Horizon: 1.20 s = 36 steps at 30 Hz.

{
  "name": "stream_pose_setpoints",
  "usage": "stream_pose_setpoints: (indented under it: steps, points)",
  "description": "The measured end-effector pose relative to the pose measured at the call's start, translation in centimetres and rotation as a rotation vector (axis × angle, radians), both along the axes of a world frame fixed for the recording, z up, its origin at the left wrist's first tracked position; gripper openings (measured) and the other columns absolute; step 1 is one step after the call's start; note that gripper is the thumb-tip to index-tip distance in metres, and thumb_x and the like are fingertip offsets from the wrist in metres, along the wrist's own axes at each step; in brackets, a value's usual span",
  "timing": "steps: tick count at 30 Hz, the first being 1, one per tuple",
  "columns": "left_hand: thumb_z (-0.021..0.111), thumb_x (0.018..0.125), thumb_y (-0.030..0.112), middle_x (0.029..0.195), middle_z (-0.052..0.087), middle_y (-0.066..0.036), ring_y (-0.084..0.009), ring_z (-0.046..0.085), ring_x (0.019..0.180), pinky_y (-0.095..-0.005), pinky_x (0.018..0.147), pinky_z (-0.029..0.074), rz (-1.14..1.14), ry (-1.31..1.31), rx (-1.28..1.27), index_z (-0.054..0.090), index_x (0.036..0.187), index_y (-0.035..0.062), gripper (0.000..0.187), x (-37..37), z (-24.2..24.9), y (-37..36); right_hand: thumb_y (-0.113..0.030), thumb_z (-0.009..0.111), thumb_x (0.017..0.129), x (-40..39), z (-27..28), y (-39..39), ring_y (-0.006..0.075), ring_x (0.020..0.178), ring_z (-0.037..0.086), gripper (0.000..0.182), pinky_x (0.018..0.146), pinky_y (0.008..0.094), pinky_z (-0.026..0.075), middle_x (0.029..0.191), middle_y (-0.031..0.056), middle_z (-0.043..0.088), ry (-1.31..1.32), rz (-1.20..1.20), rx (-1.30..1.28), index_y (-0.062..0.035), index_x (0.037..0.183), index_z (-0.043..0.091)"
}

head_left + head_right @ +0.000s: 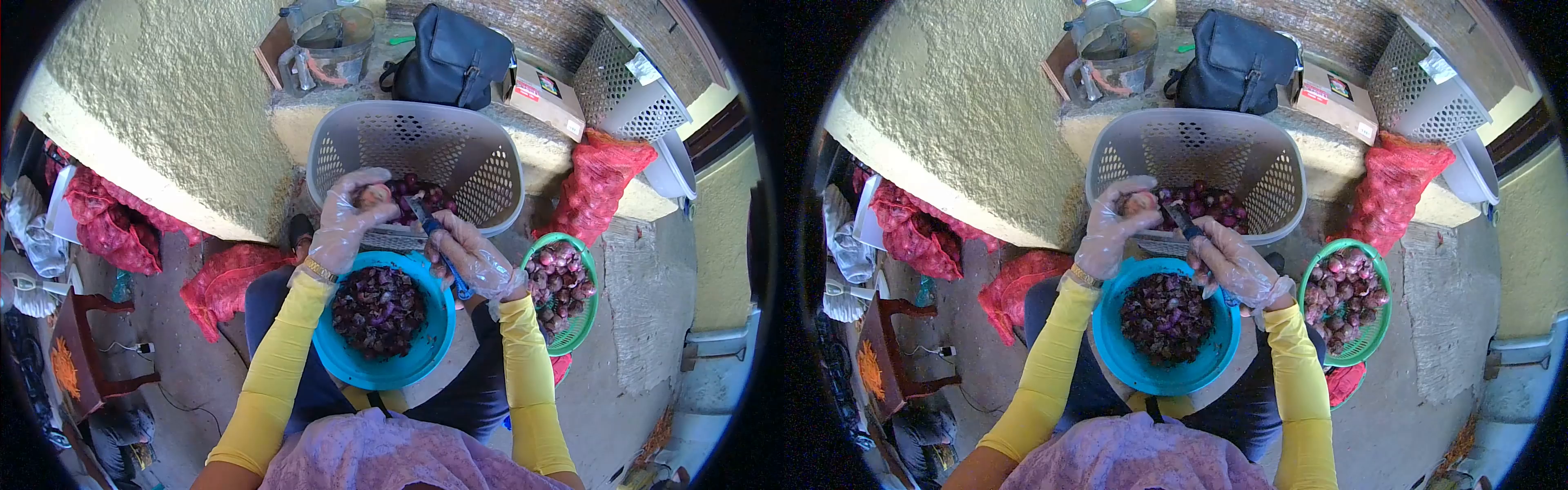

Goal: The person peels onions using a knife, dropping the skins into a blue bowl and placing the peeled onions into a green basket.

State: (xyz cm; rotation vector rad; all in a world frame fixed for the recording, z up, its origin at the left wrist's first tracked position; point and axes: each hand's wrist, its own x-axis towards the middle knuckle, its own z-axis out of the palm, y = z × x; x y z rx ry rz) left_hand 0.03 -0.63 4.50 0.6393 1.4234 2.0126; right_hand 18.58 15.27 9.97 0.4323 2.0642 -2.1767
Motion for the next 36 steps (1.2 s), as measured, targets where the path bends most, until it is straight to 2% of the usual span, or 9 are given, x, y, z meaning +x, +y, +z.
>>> stream_pose_setpoints:
  steps: [2,8,12,15,17,23,31,33,36]
  points:
    - [0.082,0.081,0.0,0.124,0.061,-0.011,-0.02,0.062,0.115,-0.0334,0.102,0.051,-0.054,0.684,-0.095,0.059,0.128,0.0016,0.052,-0.3,0.1,0.0,-0.017,0.046,0.109,-0.2,-0.8,0.3,0.0084,0.078,0.054,0.025,0.065,0.0227,0.05,0.092,0.0,0.055,0.02,-0.014,0.031,-0.0048,0.13,0.052]
    - [0.08,0.079,-0.004,0.117,0.062,-0.01,-0.0194,0.064,0.103,-0.0323,0.096,0.052,-0.089,0.456,-0.161,0.061,0.124,-0.0004,0.048,0.7,-0.7,-0.1,-0.014,0.047,0.109,-0.6,-2.3,-0.4,0.01,0.083,0.058,0.033,0.07,0.0243,0.055,0.102,0.0021,0.061,0.251,-0.13,0.128,-0.0031,0.14,0.05]
    - [0.079,0.079,-0.005,0.11,0.063,-0.011,-0.0191,0.065,0.1,-0.0317,0.094,0.051,-0.151,0.279,-0.108,0.061,0.119,-0.0012,0.045,0.4,-0.2,-0.3,-0.011,0.048,0.108,0.2,-2.8,-0.5,0.0103,0.085,0.059,0.046,0.066,0.0255,0.056,0.108,0.0043,0.062,0.144,-0.232,-0.244,-0.0052,0.153,0.041]
    - [0.076,0.083,0.0,0.113,0.061,-0.008,-0.0173,0.057,0.112,-0.0342,0.101,0.048,-0.229,0.436,-0.344,0.057,0.127,-0.0009,0.047,-0.4,0.2,-0.7,-0.01,0.049,0.107,1.5,-2.6,-2.1,0.01,0.082,0.059,0.052,0.063,0.0261,0.055,0.107,0.004,0.062,0.039,-0.356,-0.364,-0.0067,0.158,0.037]
    - [0.075,0.083,-0.001,0.106,0.061,-0.007,-0.0167,0.059,0.104,-0.0329,0.098,0.049,-0.128,1.057,-0.355,0.057,0.127,-0.0007,0.048,-0.4,0.4,-0.8,-0.01,0.049,0.107,2.4,-3.0,-3.4,0.0098,0.08,0.058,0.054,0.061,0.0264,0.055,0.104,0.0037,0.062,-0.05,-0.441,-0.305,-0.0072,0.159,0.035]
    - [0.072,0.08,-0.004,0.098,0.062,-0.01,-0.0189,0.062,0.092,-0.0326,0.087,0.052,-0.252,0.649,-0.338,0.06,0.125,-0.0004,0.046,0.2,-1.8,-0.3,-0.009,0.048,0.108,3.6,-8.6,-5.2,0.0094,0.081,0.059,0.064,0.063,0.0231,0.053,0.109,0.0046,0.063,0.044,-0.321,0.195,-0.0074,0.165,0.02]
    - [0.071,0.08,-0.005,0.099,0.062,-0.007,-0.0177,0.061,0.097,-0.0324,0.09,0.052,-0.292,0.657,-0.382,0.061,0.126,-0.0006,0.047,0.0,-1.3,0.0,-0.001,0.051,0.106,1.1,-10.4,-6.3,0.0111,0.085,0.063,0.066,0.068,0.0242,0.054,0.116,0.0105,0.064,-0.019,-0.338,0.459,-0.0018,0.165,0.02]
    - [0.072,0.081,-0.004,0.098,0.062,-0.007,-0.018,0.061,0.099,-0.0331,0.092,0.052,-0.256,0.697,-0.35,0.062,0.126,-0.0005,0.047,0.1,-1.2,-0.2,-0.002,0.059,0.1,0.7,-11.4,-6.7,0.0394,0.084,0.064,0.059,0.076,0.0428,0.053,0.094,0.0303,0.061,0.26,-0.436,0.727,0.0074,0.154,0.037]
    - [0.073,0.081,-0.003,0.097,0.063,-0.008,-0.0186,0.061,0.102,-0.0345,0.094,0.052,-0.256,0.651,-0.33,0.063,0.126,-0.0001,0.046,0.1,-1.1,-0.4,-0.002,0.059,0.1,0.4,-11.2,-6.8,0.042,0.083,0.063,0.056,0.076,0.0427,0.052,0.094,0.0299,0.062,0.31,-0.431,0.865,0.0086,0.151,0.04]
